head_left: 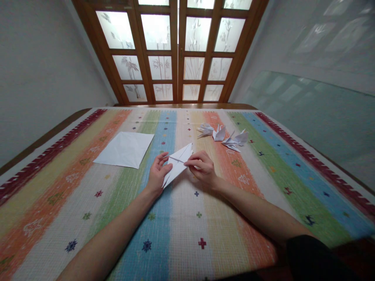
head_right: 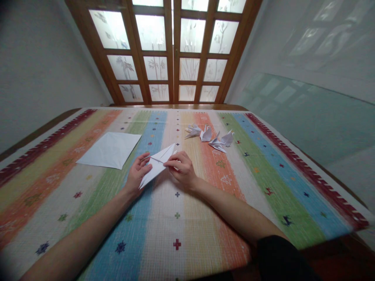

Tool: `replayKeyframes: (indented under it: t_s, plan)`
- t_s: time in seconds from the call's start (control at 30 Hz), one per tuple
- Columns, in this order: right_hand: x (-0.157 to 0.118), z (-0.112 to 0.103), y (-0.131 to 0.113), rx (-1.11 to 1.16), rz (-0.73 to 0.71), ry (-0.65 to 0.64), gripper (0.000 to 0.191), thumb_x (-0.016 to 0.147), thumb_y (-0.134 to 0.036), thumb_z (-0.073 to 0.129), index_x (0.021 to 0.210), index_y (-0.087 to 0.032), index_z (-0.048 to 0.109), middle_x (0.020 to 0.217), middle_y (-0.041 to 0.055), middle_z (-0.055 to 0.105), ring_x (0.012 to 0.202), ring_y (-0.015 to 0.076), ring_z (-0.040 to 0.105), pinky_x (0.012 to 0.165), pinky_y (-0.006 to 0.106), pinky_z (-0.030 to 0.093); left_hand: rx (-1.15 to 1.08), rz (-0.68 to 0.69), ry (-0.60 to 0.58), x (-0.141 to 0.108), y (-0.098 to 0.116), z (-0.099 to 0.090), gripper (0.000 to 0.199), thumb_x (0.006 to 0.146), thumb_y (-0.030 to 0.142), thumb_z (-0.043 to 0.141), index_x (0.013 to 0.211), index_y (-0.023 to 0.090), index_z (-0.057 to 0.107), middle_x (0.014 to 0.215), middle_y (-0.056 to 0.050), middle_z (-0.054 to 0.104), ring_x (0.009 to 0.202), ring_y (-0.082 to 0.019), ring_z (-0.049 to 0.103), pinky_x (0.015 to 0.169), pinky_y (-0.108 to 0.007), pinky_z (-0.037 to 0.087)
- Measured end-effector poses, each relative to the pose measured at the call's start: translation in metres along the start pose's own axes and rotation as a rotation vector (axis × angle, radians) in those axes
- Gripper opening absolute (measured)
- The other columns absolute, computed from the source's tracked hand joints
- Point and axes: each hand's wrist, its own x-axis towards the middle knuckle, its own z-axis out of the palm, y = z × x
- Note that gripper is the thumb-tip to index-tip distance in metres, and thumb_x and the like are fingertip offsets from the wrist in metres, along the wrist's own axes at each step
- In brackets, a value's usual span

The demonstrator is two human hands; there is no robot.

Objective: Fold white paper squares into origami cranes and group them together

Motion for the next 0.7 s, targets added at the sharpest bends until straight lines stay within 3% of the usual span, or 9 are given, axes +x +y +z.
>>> replayKeyframes:
  t_s: [0.17, 0.33, 0.43, 0.5, 0.6, 0.7]
  plan:
    - [0.002, -0.005, 0.002, 0.012, -0.038, 0.034, 0.031, 0.077, -0.02, 0.058, 0.106, -0.026, 0.067, 0.099, 0.0069, 0.063, 0.095, 0.0246, 0.057, 0.085, 0.044, 0.046, -0.142, -0.19, -0.013, 0.005, 0.005, -0.005, 0.053, 0.059, 0.022, 0.078, 0.107, 0.019, 0.056, 0.085, 0.001, 0.068, 0.068, -0.013, 0.064, 0.067, -0.025, 0.05]
    - [0.007, -0.01, -0.002, 0.042, 0.08, 0.072, 0.025, 0.081, -0.031, 0.059, 0.105, -0.026, 0.064, 0.104, 0.0072, 0.059, 0.101, 0.0258, 0.055, 0.09, 0.045, 0.045, -0.212, -0.277, 0.001, 0.005, 0.008, -0.004, 0.044, 0.063, 0.02, 0.076, 0.102, 0.019, 0.056, 0.08, 0.002, 0.068, 0.061, -0.011, 0.062, 0.058, -0.023, 0.049]
    - [0.005, -0.007, -0.005, 0.045, 0.074, 0.089, 0.026, 0.08, -0.031, 0.061, 0.105, -0.026, 0.061, 0.107, 0.007, 0.057, 0.103, 0.026, 0.054, 0.091, 0.045, 0.044, -0.235, -0.314, 0.004, 0.004, 0.008, -0.004, 0.04, 0.065, 0.02, 0.076, 0.1, 0.02, 0.057, 0.08, 0.002, 0.068, 0.059, -0.012, 0.062, 0.057, -0.023, 0.05]
    - [0.001, -0.002, -0.006, 0.037, 0.095, 0.169, 0.03, 0.079, -0.031, 0.062, 0.109, -0.026, 0.057, 0.11, 0.0076, 0.055, 0.105, 0.0264, 0.052, 0.091, 0.045, 0.043, -0.244, -0.324, -0.006, 0.005, 0.007, -0.005, 0.038, 0.067, 0.021, 0.075, 0.099, 0.02, 0.057, 0.081, 0.002, 0.068, 0.06, -0.012, 0.062, 0.057, -0.024, 0.051]
    - [-0.005, 0.006, -0.005, 0.045, 0.274, 0.372, 0.03, 0.081, -0.035, 0.06, 0.107, -0.025, 0.051, 0.104, 0.0069, 0.052, 0.095, 0.0233, 0.052, 0.085, 0.041, 0.044, -0.268, -0.301, -0.02, 0.006, 0.004, -0.008, 0.035, 0.068, 0.018, 0.075, 0.098, 0.02, 0.058, 0.083, 0.002, 0.067, 0.065, -0.012, 0.064, 0.062, -0.024, 0.053]
    - [-0.008, 0.013, -0.004, 0.229, 0.477, 0.337, 0.029, 0.084, -0.044, 0.058, 0.101, -0.024, 0.047, 0.091, 0.0028, 0.052, 0.08, 0.0181, 0.053, 0.075, 0.035, 0.046, -0.309, -0.261, -0.021, 0.007, 0.0, -0.008, 0.034, 0.066, 0.013, 0.074, 0.096, 0.02, 0.059, 0.086, 0.001, 0.067, 0.072, -0.012, 0.065, 0.07, -0.025, 0.054]
